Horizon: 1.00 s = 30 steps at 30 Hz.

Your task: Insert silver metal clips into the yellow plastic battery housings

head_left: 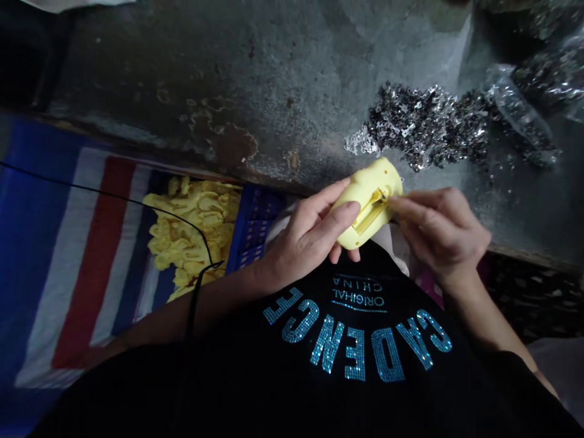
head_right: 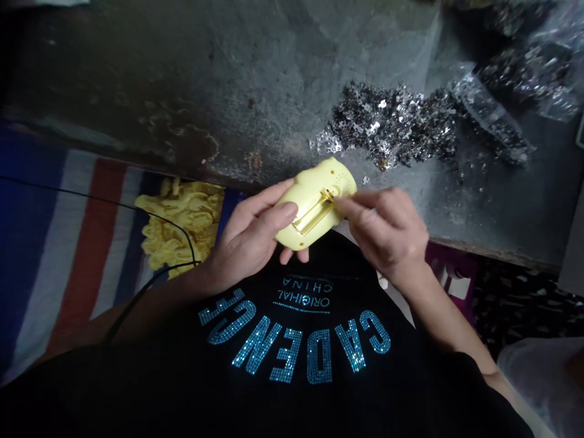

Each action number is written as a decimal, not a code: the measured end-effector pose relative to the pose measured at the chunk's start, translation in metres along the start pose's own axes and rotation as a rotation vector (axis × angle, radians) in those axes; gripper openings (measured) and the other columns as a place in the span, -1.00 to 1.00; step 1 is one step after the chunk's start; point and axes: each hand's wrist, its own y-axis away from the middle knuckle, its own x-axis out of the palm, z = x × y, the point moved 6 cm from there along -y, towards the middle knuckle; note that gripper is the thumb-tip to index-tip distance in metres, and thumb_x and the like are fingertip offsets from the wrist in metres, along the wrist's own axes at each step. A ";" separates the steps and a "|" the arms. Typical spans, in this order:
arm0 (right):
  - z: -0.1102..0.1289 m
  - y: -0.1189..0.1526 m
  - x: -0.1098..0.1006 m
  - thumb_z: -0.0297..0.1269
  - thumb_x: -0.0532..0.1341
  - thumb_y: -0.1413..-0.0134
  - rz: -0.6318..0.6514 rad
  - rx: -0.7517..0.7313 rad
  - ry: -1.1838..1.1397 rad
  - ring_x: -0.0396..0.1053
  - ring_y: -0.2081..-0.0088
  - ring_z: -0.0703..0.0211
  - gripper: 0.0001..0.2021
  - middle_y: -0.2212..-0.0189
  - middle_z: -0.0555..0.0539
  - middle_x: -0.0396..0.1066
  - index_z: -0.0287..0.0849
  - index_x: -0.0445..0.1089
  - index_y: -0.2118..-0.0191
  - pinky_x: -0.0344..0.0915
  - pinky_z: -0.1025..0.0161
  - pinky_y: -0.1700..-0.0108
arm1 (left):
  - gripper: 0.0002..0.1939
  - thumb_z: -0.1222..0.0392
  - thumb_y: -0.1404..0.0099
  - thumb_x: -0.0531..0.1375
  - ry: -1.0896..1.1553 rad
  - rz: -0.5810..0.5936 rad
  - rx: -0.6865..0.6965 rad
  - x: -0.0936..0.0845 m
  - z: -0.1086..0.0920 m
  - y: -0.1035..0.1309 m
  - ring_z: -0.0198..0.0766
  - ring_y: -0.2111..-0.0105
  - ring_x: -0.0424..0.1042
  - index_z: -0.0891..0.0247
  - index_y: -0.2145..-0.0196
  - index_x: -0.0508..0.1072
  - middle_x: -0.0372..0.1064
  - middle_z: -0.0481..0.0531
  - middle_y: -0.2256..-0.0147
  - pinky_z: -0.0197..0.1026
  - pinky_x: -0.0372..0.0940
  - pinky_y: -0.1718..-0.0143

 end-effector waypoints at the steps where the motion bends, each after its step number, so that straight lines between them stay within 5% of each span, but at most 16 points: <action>1: -0.005 -0.006 -0.003 -0.25 0.46 -0.42 -0.014 0.073 -0.075 0.63 0.10 -0.07 -0.62 0.01 -0.07 0.72 0.28 0.67 -0.25 0.56 -0.06 0.13 | -0.39 -0.11 -0.66 0.27 -0.031 -0.003 0.007 0.000 -0.001 0.001 -0.33 0.50 0.59 0.15 -0.52 0.44 0.71 0.06 0.19 -0.40 0.34 0.62; 6: -0.027 -0.025 0.008 0.08 0.56 -0.28 0.181 0.318 -0.386 0.63 -0.01 -0.07 -0.50 -0.14 -0.11 0.65 0.13 0.62 -0.26 0.63 0.01 0.12 | -0.36 -0.10 -0.62 0.33 -0.205 -0.011 0.132 0.005 -0.014 0.004 -0.35 0.33 0.61 0.05 -0.53 0.44 0.55 0.16 -0.35 -0.42 0.37 0.58; 11: -0.028 -0.030 0.016 0.14 0.58 -0.22 0.243 0.303 -0.407 0.63 0.04 -0.06 -0.39 -0.15 -0.10 0.62 0.11 0.57 -0.30 0.65 0.01 0.10 | -0.46 -0.07 -0.65 0.27 -0.388 -0.008 0.296 0.014 -0.021 0.000 -0.31 0.31 0.58 0.05 -0.48 0.50 0.47 0.18 -0.23 -0.28 0.54 0.46; 17: -0.026 -0.024 0.023 0.05 0.54 -0.28 0.247 0.299 -0.338 0.60 0.05 -0.13 -0.43 -0.19 -0.16 0.56 0.20 0.51 -0.33 0.68 -0.06 0.16 | -0.39 -0.06 -0.62 0.27 -0.659 0.025 0.429 0.022 -0.030 -0.003 -0.09 0.10 0.53 0.21 -0.49 0.46 0.44 0.13 0.04 0.01 0.63 0.04; 24: -0.030 0.010 0.020 0.13 0.34 -0.44 -0.116 0.198 -0.200 0.59 -0.06 -0.25 -0.47 -0.19 -0.21 0.51 0.29 0.35 -0.41 0.69 -0.23 0.01 | -0.14 -0.20 -0.42 0.51 -0.730 0.193 0.431 0.036 -0.041 -0.002 -0.16 0.20 0.51 0.05 -0.53 0.41 0.45 0.03 0.04 -0.08 0.61 0.07; 27: -0.031 0.022 0.014 0.39 0.21 -0.41 -0.343 0.078 -0.163 0.56 -0.06 -0.31 -0.36 -0.11 -0.23 0.44 0.23 0.33 -0.42 0.70 -0.31 0.02 | 0.03 -0.20 -0.29 0.60 -0.760 0.243 0.442 0.039 -0.042 -0.004 -0.15 0.18 0.54 0.13 -0.56 0.37 0.48 0.03 0.05 -0.09 0.62 0.07; 30: -0.033 0.027 0.012 0.39 0.30 -0.35 -0.448 0.016 -0.220 0.58 0.05 -0.23 -0.33 -0.05 -0.23 0.44 0.18 0.44 -0.40 0.70 -0.24 0.09 | 0.04 -0.29 -0.22 0.62 -0.777 0.302 0.446 0.041 -0.038 -0.006 -0.18 0.22 0.56 0.24 -0.48 0.46 0.51 0.06 0.05 -0.12 0.64 0.11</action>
